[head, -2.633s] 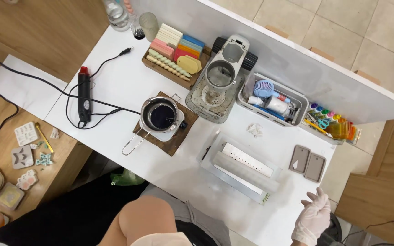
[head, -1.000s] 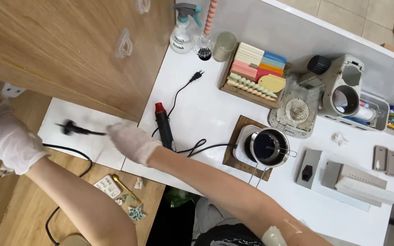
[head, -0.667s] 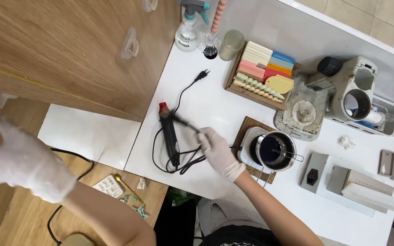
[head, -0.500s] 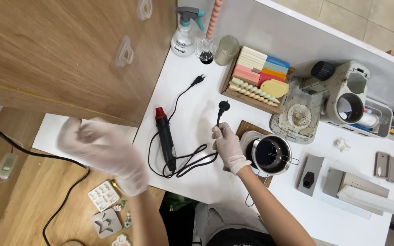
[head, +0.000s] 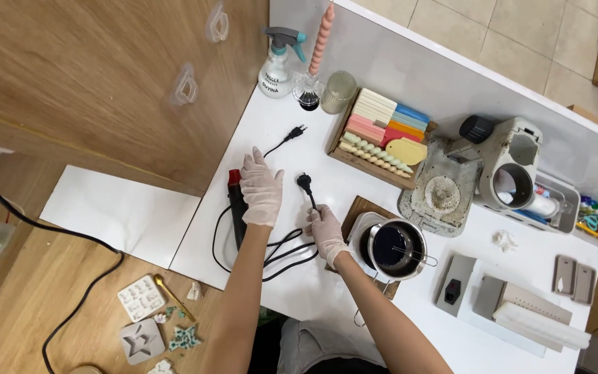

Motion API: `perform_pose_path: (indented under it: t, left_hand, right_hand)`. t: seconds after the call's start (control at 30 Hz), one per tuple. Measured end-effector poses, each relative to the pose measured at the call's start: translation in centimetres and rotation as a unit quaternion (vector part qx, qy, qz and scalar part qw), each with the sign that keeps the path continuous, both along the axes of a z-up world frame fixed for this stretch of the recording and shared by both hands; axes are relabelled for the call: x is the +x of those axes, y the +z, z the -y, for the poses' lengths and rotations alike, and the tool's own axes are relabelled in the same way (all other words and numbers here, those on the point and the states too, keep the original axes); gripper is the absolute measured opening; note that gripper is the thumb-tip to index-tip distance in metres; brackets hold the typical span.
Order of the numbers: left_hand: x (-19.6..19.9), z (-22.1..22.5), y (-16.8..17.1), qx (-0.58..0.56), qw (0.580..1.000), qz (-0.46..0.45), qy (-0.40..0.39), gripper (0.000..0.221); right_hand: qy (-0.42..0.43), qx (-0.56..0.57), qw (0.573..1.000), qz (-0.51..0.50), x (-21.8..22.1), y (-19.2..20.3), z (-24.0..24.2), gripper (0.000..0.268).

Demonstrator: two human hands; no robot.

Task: Inspecting and cleaning a long white silicone candle mold using hands and a heat gun.

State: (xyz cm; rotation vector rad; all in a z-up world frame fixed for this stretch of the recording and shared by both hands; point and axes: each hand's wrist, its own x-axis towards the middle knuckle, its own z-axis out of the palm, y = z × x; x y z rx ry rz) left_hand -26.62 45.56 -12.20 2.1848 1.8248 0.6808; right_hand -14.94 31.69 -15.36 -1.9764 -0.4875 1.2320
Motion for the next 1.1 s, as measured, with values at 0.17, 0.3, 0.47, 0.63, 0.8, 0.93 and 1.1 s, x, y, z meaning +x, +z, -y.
perform_pose_path:
  t: [0.17, 0.3, 0.47, 0.63, 0.8, 0.93, 1.1]
  left_hand:
    - [1.3, -1.2, -5.2, -0.132, 0.971, -0.2, -0.012, 0.058]
    - [-0.2, 1.6, 0.5, -0.166, 0.982, 0.091, 0.009, 0.026]
    - [-6.2, 8.5, 15.4, -0.384, 0.863, 0.326, -0.019, 0.024]
    - [-14.9, 10.0, 23.9, -0.451, 0.841, 0.265, -0.14, 0.024]
    - [-23.2, 8.4, 27.2, -0.146, 0.951, 0.246, 0.113, 0.021]
    - [-27.5, 3.3, 27.0, -0.08, 0.841, 0.231, 0.483, 0.044]
    - [-32.7, -6.0, 17.6, -0.154, 0.885, 0.171, 0.404, 0.042]
  right_hand:
    - [0.18, -0.097, 0.966, 0.156, 2.4, -2.2, 0.4, 0.048]
    - [0.182, 0.185, 0.843, 0.47, 2.6, -1.0, -1.5, 0.075]
    - [0.093, 0.156, 0.975, -0.129, -1.8, 13.0, -6.7, 0.06]
    - [0.127, 0.266, 0.944, -0.149, -10.7, 21.1, -4.6, 0.042]
    - [0.272, 0.219, 0.878, -0.326, -17.3, 25.4, -5.4, 0.039]
    - [0.247, 0.119, 0.924, -0.267, -23.5, 23.3, -10.1, 0.035]
    - [0.23, 0.135, 0.922, -0.281, -27.4, 22.1, -16.0, 0.033]
